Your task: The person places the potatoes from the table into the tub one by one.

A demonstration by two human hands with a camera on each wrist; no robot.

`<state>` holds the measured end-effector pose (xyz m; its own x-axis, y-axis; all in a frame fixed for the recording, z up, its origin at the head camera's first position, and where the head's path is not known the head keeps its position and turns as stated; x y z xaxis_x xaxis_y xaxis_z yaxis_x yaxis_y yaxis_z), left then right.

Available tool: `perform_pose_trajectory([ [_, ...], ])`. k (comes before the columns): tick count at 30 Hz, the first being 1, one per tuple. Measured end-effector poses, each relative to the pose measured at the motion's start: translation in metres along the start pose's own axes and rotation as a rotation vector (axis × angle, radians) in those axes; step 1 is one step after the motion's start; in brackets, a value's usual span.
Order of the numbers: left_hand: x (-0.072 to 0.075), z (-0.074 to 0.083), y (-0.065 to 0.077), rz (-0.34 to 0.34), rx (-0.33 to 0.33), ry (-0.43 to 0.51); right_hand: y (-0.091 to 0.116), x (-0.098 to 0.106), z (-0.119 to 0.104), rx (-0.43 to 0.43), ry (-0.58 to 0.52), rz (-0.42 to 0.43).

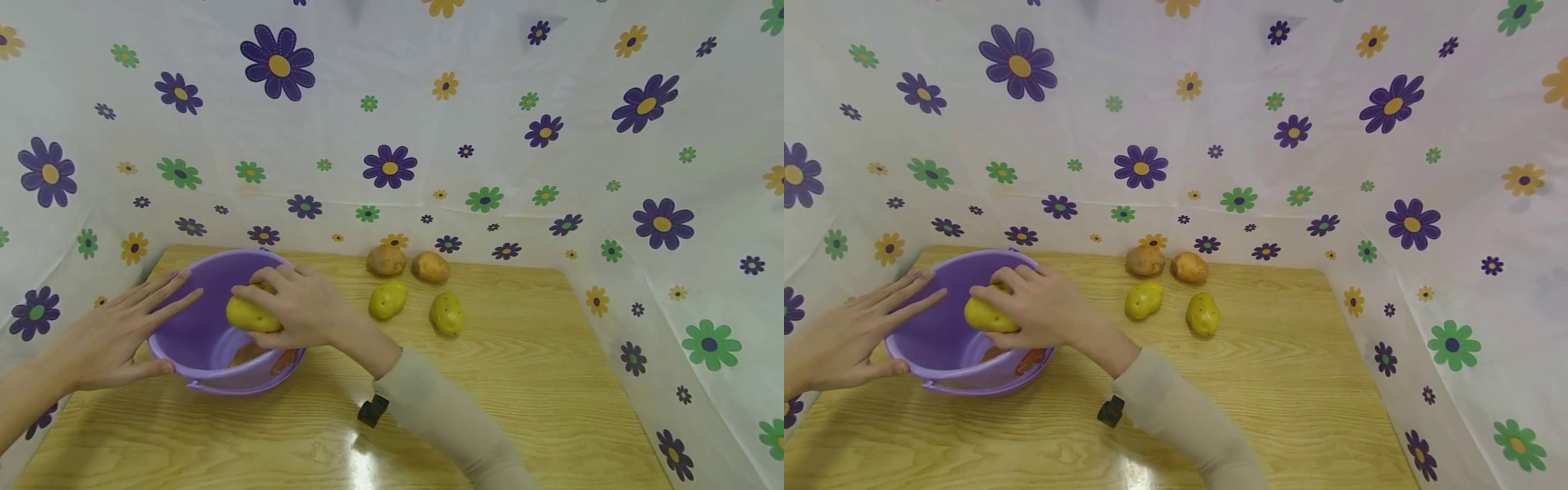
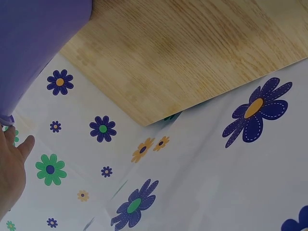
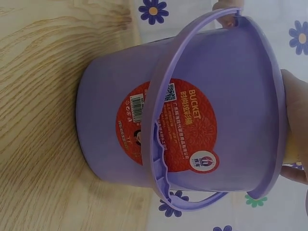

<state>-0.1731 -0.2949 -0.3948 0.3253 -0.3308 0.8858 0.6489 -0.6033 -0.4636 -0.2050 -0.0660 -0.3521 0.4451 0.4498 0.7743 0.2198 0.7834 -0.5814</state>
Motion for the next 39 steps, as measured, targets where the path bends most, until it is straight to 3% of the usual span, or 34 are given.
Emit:
perform_pose_trajectory([
  [13, -0.001, -0.001, 0.001, -0.001, -0.004, 0.001, -0.005, -0.003, -0.003, 0.007, -0.026, -0.031],
  [30, -0.001, -0.001, 0.002, -0.009, 0.002, -0.008, -0.005, -0.013, -0.002, -0.009, -0.04, -0.212],
  [39, -0.002, -0.001, 0.001, -0.006, 0.003, -0.007, 0.0, -0.006, -0.002, 0.009, -0.078, -0.122],
])
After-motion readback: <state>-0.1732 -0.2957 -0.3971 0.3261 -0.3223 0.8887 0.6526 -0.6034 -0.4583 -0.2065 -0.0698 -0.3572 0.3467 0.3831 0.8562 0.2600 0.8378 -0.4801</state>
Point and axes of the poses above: each hand's wrist, its own y-axis away from the middle knuckle, its own x-axis out of the back of the hand, z = x × y, the point moved 7 cm from there along -y, towards the middle knuckle, and after that the axes turned 8 degrees about z, right-handed, at the moved point
